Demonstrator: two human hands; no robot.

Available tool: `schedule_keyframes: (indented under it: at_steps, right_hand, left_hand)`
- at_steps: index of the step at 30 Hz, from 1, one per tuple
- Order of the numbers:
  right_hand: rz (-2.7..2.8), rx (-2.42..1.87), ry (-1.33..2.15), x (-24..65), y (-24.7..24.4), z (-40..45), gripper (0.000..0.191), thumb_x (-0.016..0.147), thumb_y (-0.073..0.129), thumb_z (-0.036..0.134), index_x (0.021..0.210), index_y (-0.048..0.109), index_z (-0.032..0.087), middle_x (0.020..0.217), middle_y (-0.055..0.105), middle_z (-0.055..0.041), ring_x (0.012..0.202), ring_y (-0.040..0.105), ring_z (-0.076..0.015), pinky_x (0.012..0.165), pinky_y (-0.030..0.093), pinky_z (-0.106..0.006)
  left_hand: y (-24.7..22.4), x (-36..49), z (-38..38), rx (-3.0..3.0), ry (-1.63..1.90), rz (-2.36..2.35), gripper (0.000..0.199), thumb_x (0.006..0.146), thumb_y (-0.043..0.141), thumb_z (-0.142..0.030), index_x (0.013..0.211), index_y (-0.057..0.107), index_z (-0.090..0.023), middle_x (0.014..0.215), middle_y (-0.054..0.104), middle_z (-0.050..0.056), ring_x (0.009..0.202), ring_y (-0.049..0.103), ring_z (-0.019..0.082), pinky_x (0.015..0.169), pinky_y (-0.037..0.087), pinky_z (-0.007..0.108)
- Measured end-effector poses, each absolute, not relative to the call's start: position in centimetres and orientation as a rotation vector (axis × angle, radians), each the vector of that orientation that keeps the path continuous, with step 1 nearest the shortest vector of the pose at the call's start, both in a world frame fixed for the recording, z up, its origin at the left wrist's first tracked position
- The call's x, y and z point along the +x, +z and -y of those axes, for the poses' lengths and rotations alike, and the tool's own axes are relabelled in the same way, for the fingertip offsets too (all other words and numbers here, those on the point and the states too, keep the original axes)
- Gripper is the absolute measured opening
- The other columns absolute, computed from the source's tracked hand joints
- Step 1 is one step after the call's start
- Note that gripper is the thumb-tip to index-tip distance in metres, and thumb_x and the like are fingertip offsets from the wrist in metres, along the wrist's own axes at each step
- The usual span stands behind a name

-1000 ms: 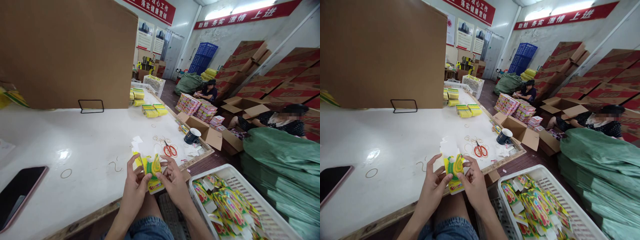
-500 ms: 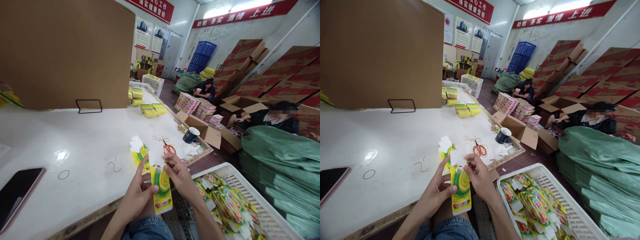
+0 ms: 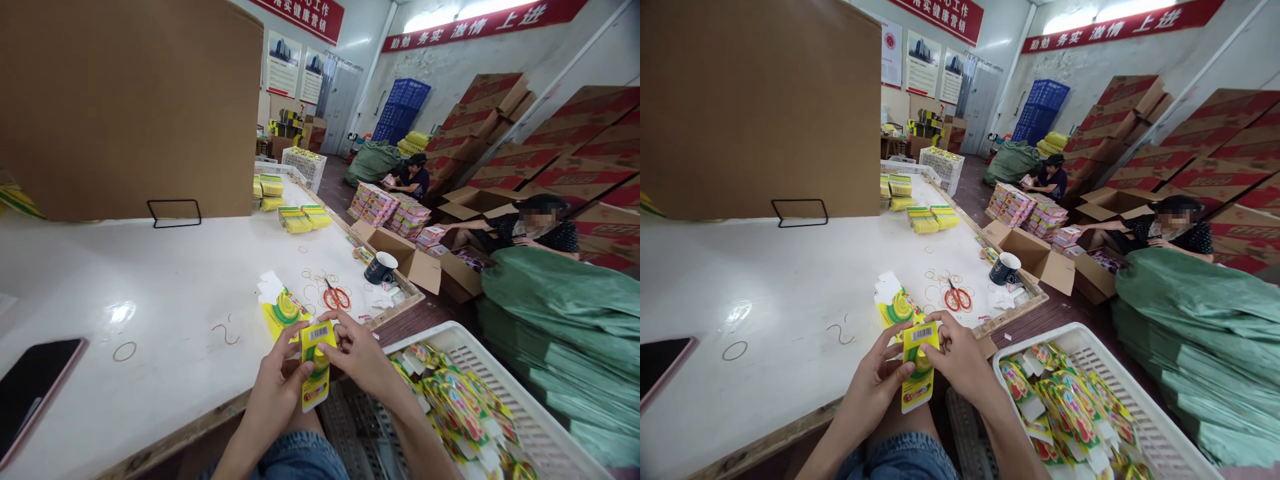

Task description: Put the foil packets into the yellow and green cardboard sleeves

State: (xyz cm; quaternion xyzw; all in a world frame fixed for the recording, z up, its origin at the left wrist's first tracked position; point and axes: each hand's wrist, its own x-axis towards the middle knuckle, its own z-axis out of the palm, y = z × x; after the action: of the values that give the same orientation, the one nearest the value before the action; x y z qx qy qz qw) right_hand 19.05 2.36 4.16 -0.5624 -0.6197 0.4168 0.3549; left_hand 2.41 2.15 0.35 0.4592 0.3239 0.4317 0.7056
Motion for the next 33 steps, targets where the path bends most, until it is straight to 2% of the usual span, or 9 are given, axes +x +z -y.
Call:
schedule_keyframes:
  at_steps: [5, 12, 19, 23, 25, 27, 29, 31, 33]
  right_hand:
    - [1.699, -1.550, 0.933, 18.6, 4.3, -2.5, 0.033, 0.077, 0.059, 0.020, 0.108, 0.051, 0.022, 0.058, 0.042, 0.0097, 0.051, 0.041, -0.0103, 0.049, 0.032, -0.020]
    - [1.770, -1.715, 0.690, 18.1, 4.3, -2.4, 0.034, 0.076, 0.059, 0.019, 0.108, 0.049, 0.024, 0.055, 0.049, 0.0102, 0.050, 0.048, -0.0124, 0.052, 0.031, -0.022]
    - [1.622, -1.357, 0.939, 18.7, 3.4, -2.6, 0.020, 0.085, 0.056, 0.031, 0.102, 0.060, 0.021, 0.085, 0.062, -0.0011, 0.072, 0.054, -0.0148, 0.064, 0.042, -0.025]
    - [1.534, -1.382, 0.934, 20.4, 3.5, -1.9, 0.019, 0.085, 0.056, 0.037, 0.093, 0.061, 0.020, 0.083, 0.064, -0.0034, 0.076, 0.057, -0.0192, 0.069, 0.045, -0.030]
    - [1.579, -1.612, 0.589, 22.8, 4.4, -0.9, 0.019, 0.084, 0.056, 0.037, 0.089, 0.064, 0.020, 0.083, 0.065, -0.0052, 0.077, 0.057, -0.0220, 0.073, 0.043, -0.035]
    - [1.583, -1.840, 0.094, 25.8, 5.5, 0.1, 0.022, 0.082, 0.056, 0.039, 0.086, 0.067, 0.020, 0.088, 0.065, -0.0089, 0.085, 0.055, -0.0271, 0.082, 0.039, -0.042]
    - [1.566, -1.936, -0.207, 28.0, 6.1, 0.7, 0.029, 0.078, 0.058, 0.046, 0.088, 0.068, 0.020, 0.093, 0.065, -0.0119, 0.093, 0.054, -0.0320, 0.087, 0.034, -0.048]
    - [1.584, -1.934, -0.170, 28.1, 5.6, 0.3, 0.035, 0.076, 0.060, 0.048, 0.095, 0.067, 0.020, 0.098, 0.064, -0.0126, 0.098, 0.053, -0.0326, 0.089, 0.034, -0.048]
    - [1.578, -1.877, 0.123, 26.2, 3.8, -1.2, 0.033, 0.076, 0.063, 0.044, 0.099, 0.067, 0.020, 0.101, 0.065, -0.0110, 0.098, 0.055, -0.0297, 0.089, 0.037, -0.044]
  left_hand:
    - [0.6, 2.3, -2.2, 1.010, 0.954, -0.723, 0.051, 0.083, 0.059, -0.024, 0.130, 0.040, -0.025, 0.121, 0.064, 0.012, 0.103, 0.065, 0.027, 0.080, 0.054, 0.036]
    - [0.8, 2.2, -2.1, 1.007, 0.966, -0.744, 0.053, 0.080, 0.063, -0.025, 0.128, 0.041, -0.023, 0.119, 0.065, 0.013, 0.100, 0.067, 0.027, 0.078, 0.055, 0.036]
    - [1.2, 1.9, -2.1, 0.875, 0.983, -0.686, 0.060, 0.074, 0.070, -0.022, 0.126, 0.040, -0.023, 0.117, 0.067, 0.012, 0.099, 0.067, 0.028, 0.076, 0.056, 0.036]
    - [0.7, 2.6, -2.2, 1.048, 0.988, -0.692, 0.046, 0.080, 0.064, -0.026, 0.123, 0.048, -0.023, 0.118, 0.067, 0.011, 0.107, 0.064, 0.030, 0.085, 0.054, 0.041]
    - [0.0, 2.7, -2.8, 1.291, 1.027, -0.824, 0.041, 0.083, 0.058, -0.026, 0.123, 0.052, -0.024, 0.130, 0.060, 0.011, 0.121, 0.055, 0.030, 0.098, 0.046, 0.045]
    - [-1.2, 2.7, -3.7, 1.568, 1.044, -1.041, 0.046, 0.084, 0.056, -0.024, 0.129, 0.050, -0.024, 0.142, 0.049, 0.011, 0.134, 0.039, 0.029, 0.111, 0.030, 0.050]
    - [-2.5, 2.7, -4.4, 1.760, 0.989, -1.192, 0.055, 0.083, 0.054, -0.021, 0.137, 0.041, -0.021, 0.147, 0.042, 0.013, 0.141, 0.027, 0.029, 0.115, 0.011, 0.056]
    - [-3.6, 2.9, -4.8, 1.871, 0.899, -1.229, 0.059, 0.084, 0.053, -0.020, 0.140, 0.035, -0.019, 0.147, 0.042, 0.014, 0.141, 0.024, 0.028, 0.115, 0.001, 0.058]
    - [-4.2, 3.1, -4.8, 1.939, 0.838, -1.186, 0.059, 0.085, 0.052, -0.021, 0.141, 0.032, -0.019, 0.146, 0.044, 0.013, 0.140, 0.028, 0.026, 0.114, -0.004, 0.058]
